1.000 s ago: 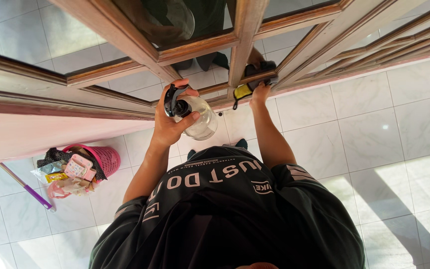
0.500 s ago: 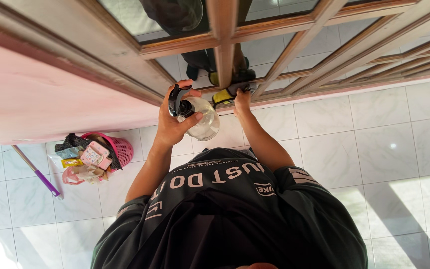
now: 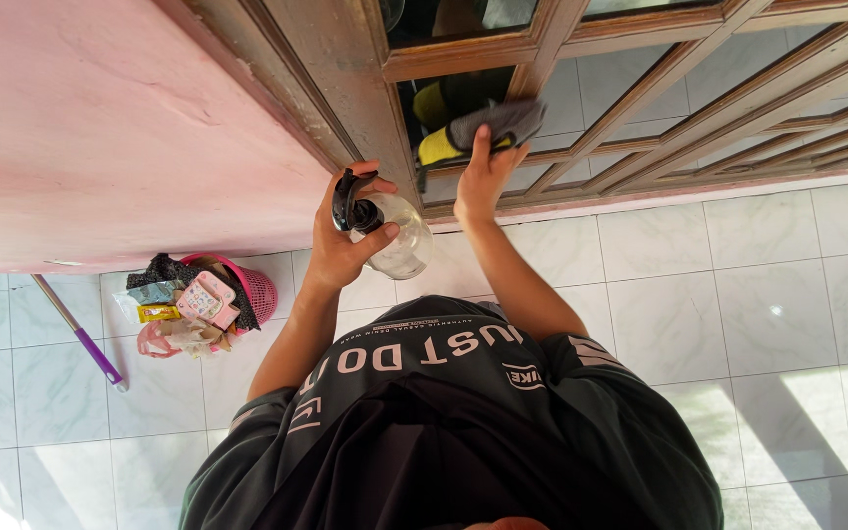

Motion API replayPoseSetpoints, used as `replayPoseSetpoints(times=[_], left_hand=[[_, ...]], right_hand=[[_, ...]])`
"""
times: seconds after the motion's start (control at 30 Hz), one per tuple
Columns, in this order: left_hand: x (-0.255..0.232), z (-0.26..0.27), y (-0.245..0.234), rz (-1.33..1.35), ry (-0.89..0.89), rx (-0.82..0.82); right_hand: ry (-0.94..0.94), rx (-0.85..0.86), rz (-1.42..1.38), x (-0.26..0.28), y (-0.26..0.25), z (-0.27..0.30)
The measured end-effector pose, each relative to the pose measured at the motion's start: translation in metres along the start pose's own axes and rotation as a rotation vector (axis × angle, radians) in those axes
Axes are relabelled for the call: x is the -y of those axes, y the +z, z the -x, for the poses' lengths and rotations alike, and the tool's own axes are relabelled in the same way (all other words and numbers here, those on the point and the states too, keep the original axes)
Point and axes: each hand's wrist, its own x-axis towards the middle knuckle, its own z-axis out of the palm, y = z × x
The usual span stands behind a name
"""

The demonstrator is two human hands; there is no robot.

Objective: The person wipes several glass panes in a large wooden door using a cloth while holding a spray bottle in the other hand.

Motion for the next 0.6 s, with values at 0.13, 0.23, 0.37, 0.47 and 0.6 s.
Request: replayPoseSetpoints(times=[0.13,0.23,0.37,0.47,0.6], left_hand=[[-0.001,0.005,-0.01,-0.01,0.002,0.009],[-0.002,0.007,-0.014,-0.013,0.02,0.02],[-0.006,0.009,-0.018,0.016,0.023,0.008],[-0.007,0.009,-0.021,0.045,0.034,0.014],[-0.006,0.015,-0.028,0.097,0.068,-0.003]], right_hand=[[-0.555,0.048,0.195,0.089,0.005,-0.052],[-0.656,-0.003,0.234,0.122,0.011,-0.075],[-0.709,0.017,0.453,0.116,0.029,-0.049],[-0.749,0.324,0.48,0.098,0.054,-0.005],[-0.988,0.371,0.552,0.11,0.078,-0.001]])
